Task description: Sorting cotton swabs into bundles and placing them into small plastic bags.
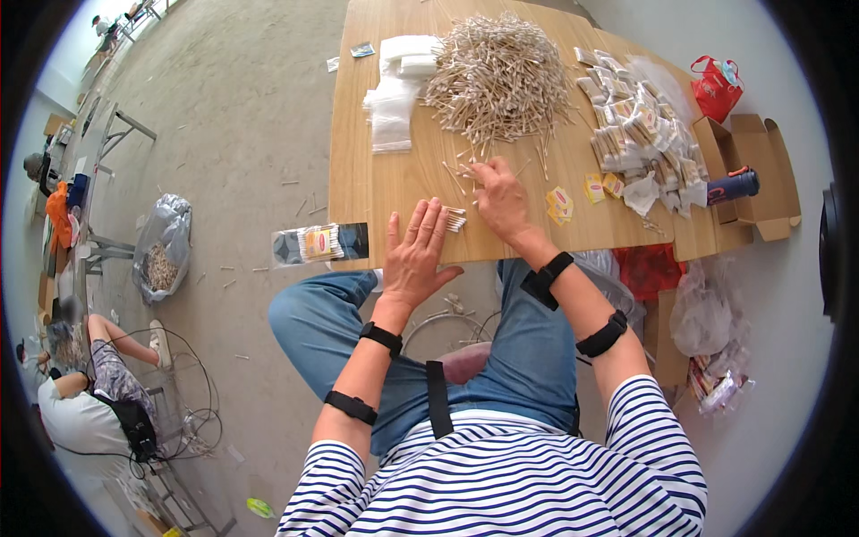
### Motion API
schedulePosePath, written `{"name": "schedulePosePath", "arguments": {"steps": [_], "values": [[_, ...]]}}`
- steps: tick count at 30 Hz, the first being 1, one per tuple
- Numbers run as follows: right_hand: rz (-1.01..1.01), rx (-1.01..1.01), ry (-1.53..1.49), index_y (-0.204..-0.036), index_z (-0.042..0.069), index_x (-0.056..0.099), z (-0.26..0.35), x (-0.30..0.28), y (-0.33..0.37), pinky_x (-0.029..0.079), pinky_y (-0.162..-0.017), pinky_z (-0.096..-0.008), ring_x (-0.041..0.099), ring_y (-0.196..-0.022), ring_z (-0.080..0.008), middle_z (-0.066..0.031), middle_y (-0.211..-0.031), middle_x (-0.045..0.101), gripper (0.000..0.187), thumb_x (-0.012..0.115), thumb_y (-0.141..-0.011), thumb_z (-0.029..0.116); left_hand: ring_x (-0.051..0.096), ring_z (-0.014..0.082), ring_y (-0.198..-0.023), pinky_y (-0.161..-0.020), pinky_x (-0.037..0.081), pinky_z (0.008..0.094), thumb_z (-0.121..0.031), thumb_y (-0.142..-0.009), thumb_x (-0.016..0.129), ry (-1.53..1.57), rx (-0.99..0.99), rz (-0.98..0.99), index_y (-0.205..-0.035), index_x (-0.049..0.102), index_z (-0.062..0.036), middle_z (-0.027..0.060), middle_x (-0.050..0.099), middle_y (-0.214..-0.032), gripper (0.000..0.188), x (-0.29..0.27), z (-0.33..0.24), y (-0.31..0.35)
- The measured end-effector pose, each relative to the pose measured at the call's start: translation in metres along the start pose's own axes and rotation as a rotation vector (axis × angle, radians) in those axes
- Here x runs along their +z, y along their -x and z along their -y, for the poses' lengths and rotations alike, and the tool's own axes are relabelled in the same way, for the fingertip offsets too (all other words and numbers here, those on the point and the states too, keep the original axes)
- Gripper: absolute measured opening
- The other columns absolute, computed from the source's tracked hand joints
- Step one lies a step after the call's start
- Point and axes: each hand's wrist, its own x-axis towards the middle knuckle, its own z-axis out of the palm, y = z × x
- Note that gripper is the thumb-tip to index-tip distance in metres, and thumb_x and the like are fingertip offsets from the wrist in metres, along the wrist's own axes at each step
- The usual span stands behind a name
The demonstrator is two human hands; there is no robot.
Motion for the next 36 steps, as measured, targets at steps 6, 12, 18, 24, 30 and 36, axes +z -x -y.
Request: {"name": "schedulePosePath", "arguments": {"steps": [6, 12, 18, 24, 30, 36], "values": [[0.051, 0.093, 0.32, -0.094, 0.003, 0.063, -0.031, 0.003, -0.017, 0.056, -0.075, -0.0462, 0.068, -0.09, -0.0395, -0.0167, -0.106, 0.063, 0.015, 0.062, -0.08, 0.003, 0.027, 0.0218, -0.15, -0.121, 0.016, 0.0537, -0.058, -0.062, 0.08, -0.006, 0.008, 0.001, -0.153, 0.036, -0.011, 0.0065, 0.034, -0.16, 0.111, 0.0, -0.003, -0.003], [-0.238, 0.156, 0.273, -0.087, 0.006, 0.063, -0.013, 0.006, -0.033, 0.054, -0.072, -0.047, 0.066, -0.086, -0.0384, -0.0153, -0.095, 0.064, 0.007, 0.062, -0.086, 0.013, 0.027, 0.0218, -0.15, -0.121, 0.017, 0.0535, -0.058, -0.063, 0.08, -0.007, -0.007, -0.01, -0.152, 0.036, -0.011, 0.0064, 0.034, -0.159, 0.111, 0.001, 0.0, 0.0], [0.008, 0.08, 0.208, -0.088, 0.007, 0.063, 0.015, 0.024, 0.0, 0.054, -0.072, -0.0471, 0.066, -0.085, -0.0376, -0.014, -0.094, 0.064, 0.008, 0.063, -0.086, 0.014, 0.027, 0.0221, -0.15, -0.12, 0.017, 0.0567, -0.055, -0.063, 0.081, 0.013, 0.011, -0.004, -0.153, 0.036, -0.01, 0.0063, 0.033, -0.16, 0.11, 0.0, -0.001, -0.002], [0.028, 0.051, 0.213, -0.089, 0.006, 0.063, 0.01, 0.017, 0.001, 0.055, -0.072, -0.0469, 0.067, -0.083, -0.0376, -0.0152, -0.093, 0.064, 0.008, 0.063, -0.084, 0.012, 0.027, 0.023, -0.15, -0.121, 0.016, 0.0546, -0.06, -0.065, 0.078, -0.028, 0.004, 0.006, -0.152, 0.036, -0.0101, 0.0078, 0.034, -0.16, 0.109, 0.001, 0.0, -0.001], [-0.045, 0.165, 0.264, -0.086, 0.008, 0.065, -0.008, 0.022, -0.023, 0.054, -0.076, -0.0466, 0.066, -0.087, -0.0359, -0.0137, -0.095, 0.062, 0.005, 0.064, -0.084, 0.013, 0.027, 0.0216, -0.15, -0.12, 0.018, 0.0571, -0.053, -0.061, 0.083, 0.033, 0.007, -0.014, -0.153, 0.035, -0.0107, 0.0062, 0.033, -0.16, 0.112, 0.002, -0.002, -0.003], [-0.143, 0.186, 0.136, -0.081, 0.006, 0.064, -0.02, 0.014, -0.049, 0.053, -0.075, -0.0449, 0.065, -0.088, -0.0343, -0.0131, -0.091, 0.063, 0.007, 0.067, -0.082, 0.013, 0.027, 0.0214, -0.15, -0.12, 0.019, 0.057, -0.053, -0.061, 0.083, 0.018, -0.007, -0.01, -0.153, 0.034, -0.0107, 0.0062, 0.032, -0.16, 0.112, 0.002, 0.001, 0.001]]}}
